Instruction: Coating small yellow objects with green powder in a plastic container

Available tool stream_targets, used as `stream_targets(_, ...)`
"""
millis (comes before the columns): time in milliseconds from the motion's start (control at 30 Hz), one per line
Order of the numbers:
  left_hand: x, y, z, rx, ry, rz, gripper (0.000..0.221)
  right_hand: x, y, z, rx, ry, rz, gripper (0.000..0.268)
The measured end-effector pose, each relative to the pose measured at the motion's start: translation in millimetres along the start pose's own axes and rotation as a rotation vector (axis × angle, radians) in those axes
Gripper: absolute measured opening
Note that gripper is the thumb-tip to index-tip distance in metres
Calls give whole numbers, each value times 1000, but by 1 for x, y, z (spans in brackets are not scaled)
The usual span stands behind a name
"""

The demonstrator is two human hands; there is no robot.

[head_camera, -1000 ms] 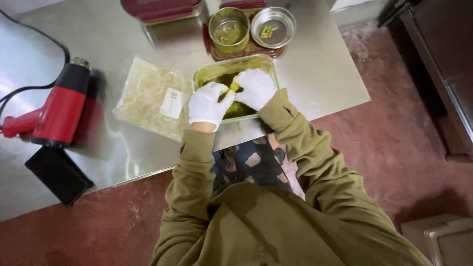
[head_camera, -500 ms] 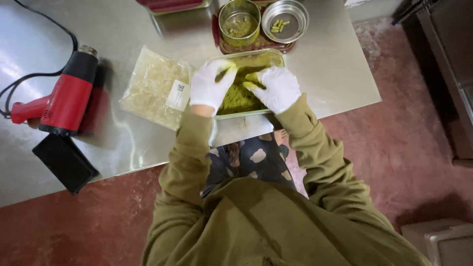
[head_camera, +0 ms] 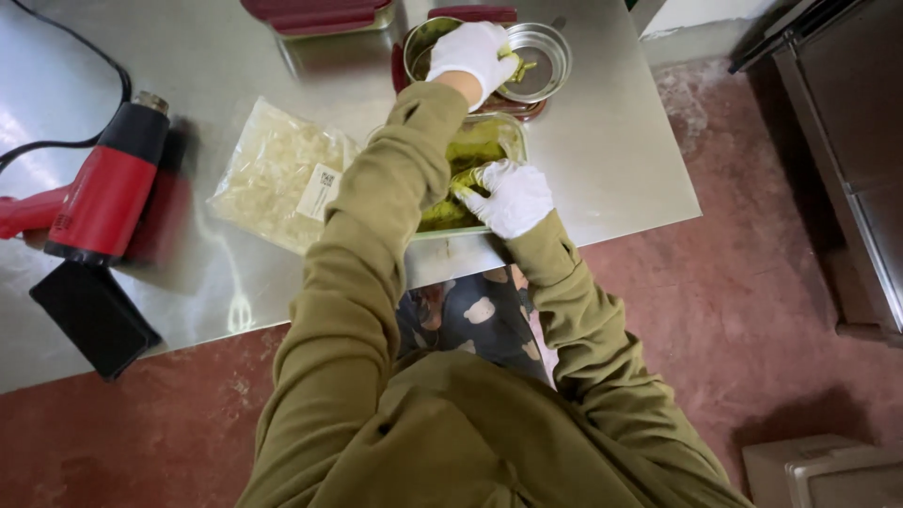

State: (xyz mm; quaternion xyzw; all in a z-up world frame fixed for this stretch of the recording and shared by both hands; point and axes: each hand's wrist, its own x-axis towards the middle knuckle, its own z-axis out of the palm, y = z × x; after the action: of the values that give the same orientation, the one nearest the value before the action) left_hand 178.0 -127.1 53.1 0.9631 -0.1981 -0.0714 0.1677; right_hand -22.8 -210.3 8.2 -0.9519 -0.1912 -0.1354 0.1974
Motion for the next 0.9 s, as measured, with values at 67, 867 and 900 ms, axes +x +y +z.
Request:
stream_targets(67,21,7,16,97,-51,-37,32,-1,12,17,-51,-24,37,52)
stream_targets(867,-290,-153,2,64,234,-198,26,-1,1,7,-127,6,8,28)
stream_targets(900,-302,-160,24,51,306,-85,30,0,4,11,-144,-76,114,34)
